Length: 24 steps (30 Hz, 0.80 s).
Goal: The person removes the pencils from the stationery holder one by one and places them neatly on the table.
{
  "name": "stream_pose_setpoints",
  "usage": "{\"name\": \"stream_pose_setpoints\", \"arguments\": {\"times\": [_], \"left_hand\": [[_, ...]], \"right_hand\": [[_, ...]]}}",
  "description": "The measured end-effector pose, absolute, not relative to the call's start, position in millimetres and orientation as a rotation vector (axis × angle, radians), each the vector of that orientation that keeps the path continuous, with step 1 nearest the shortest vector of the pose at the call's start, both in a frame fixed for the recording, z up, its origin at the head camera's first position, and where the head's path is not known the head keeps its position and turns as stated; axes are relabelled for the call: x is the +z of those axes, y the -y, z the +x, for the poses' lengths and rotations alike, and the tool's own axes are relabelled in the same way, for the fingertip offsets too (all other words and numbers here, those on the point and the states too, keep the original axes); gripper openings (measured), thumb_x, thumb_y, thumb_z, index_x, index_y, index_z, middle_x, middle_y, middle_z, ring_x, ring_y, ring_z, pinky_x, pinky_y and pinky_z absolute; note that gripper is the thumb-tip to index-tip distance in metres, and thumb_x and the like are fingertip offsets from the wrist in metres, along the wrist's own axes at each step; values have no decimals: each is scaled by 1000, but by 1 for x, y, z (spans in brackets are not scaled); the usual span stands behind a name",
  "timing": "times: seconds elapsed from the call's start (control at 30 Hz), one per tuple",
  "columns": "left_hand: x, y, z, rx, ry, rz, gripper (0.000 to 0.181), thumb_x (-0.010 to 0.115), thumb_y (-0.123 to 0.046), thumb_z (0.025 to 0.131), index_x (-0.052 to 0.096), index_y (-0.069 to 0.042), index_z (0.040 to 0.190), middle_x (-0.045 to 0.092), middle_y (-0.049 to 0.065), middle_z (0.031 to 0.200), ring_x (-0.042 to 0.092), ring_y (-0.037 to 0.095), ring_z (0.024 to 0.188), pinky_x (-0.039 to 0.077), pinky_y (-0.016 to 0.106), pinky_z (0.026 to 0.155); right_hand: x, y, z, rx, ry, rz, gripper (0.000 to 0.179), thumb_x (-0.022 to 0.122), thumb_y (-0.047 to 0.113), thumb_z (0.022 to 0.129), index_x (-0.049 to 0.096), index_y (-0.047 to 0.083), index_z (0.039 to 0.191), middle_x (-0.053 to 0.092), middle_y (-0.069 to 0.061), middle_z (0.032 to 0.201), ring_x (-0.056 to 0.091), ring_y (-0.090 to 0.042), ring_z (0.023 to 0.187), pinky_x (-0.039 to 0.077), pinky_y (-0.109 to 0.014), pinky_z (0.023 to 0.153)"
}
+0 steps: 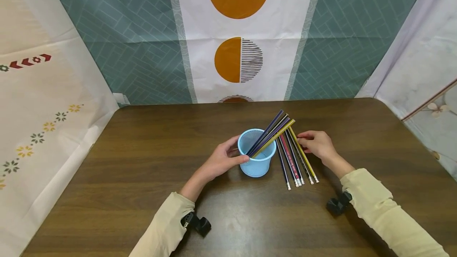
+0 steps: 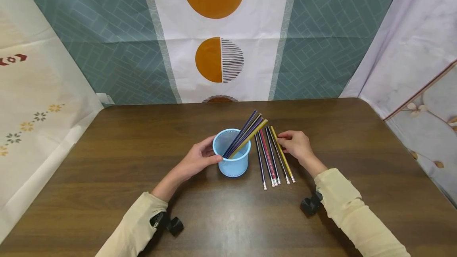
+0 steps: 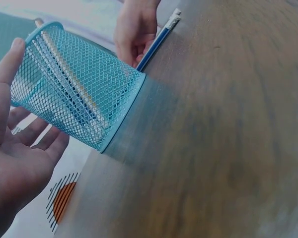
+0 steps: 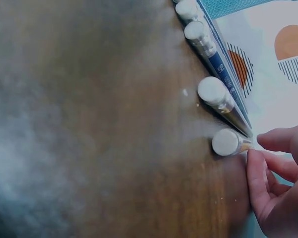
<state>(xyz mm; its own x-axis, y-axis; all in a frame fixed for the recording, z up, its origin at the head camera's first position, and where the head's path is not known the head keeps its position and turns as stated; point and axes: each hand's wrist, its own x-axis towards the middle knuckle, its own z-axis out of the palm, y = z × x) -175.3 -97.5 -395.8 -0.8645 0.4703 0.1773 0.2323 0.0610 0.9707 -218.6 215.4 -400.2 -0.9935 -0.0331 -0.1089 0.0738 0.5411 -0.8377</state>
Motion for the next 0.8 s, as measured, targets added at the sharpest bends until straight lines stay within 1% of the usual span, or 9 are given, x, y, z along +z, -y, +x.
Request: {"name": "stream_pose_setpoints", "arguments": {"times": [0.07,0.17,0.33,0.5,0.67,0.8], "left_hand": [[-395,97,-175,1901,-2141,725,63,70,-3,88,40,5,143,51,23,134,50,33,124,41,38,103],[-394,97,-175,1902,-2150,726,65,69,-2,88,39,1,145,50,21,137,49,31,125,41,40,103],[-394,97,-175,1901,-2139,733,72,69,2,88,33,-4,150,44,20,143,46,33,128,39,43,104],[-384,97,-170,1887,-2127,732,74,68,5,87,29,1,150,41,23,144,45,37,128,39,44,104],[-365,96,-160,1887,-2135,723,70,69,3,87,33,4,147,43,26,141,45,39,126,39,46,104],[-371,97,-163,1897,-2127,728,70,69,3,87,33,3,147,43,26,141,45,41,126,39,48,104]], "right_hand": [[-399,-216,-218,-1464,-2649,41,30,61,9,95,61,-13,116,64,-22,106,60,-11,76,55,-23,62],[-398,-216,-219,-1478,-2628,40,31,60,9,95,60,-13,117,64,-21,103,59,-10,74,55,-23,62],[-395,-217,-218,-1490,-2592,37,33,60,10,96,58,-13,119,63,-20,102,58,-12,73,55,-24,62],[-393,-216,-217,-1480,-2589,26,33,59,10,96,57,-13,120,63,-21,104,60,-13,75,55,-25,63],[-388,-217,-216,-1450,-2629,4,34,58,12,97,58,-12,121,61,-24,112,62,-17,82,55,-24,67],[-382,-218,-213,-1448,-2676,-23,34,58,12,97,58,-11,122,61,-26,115,62,-23,88,54,-25,69]]}}
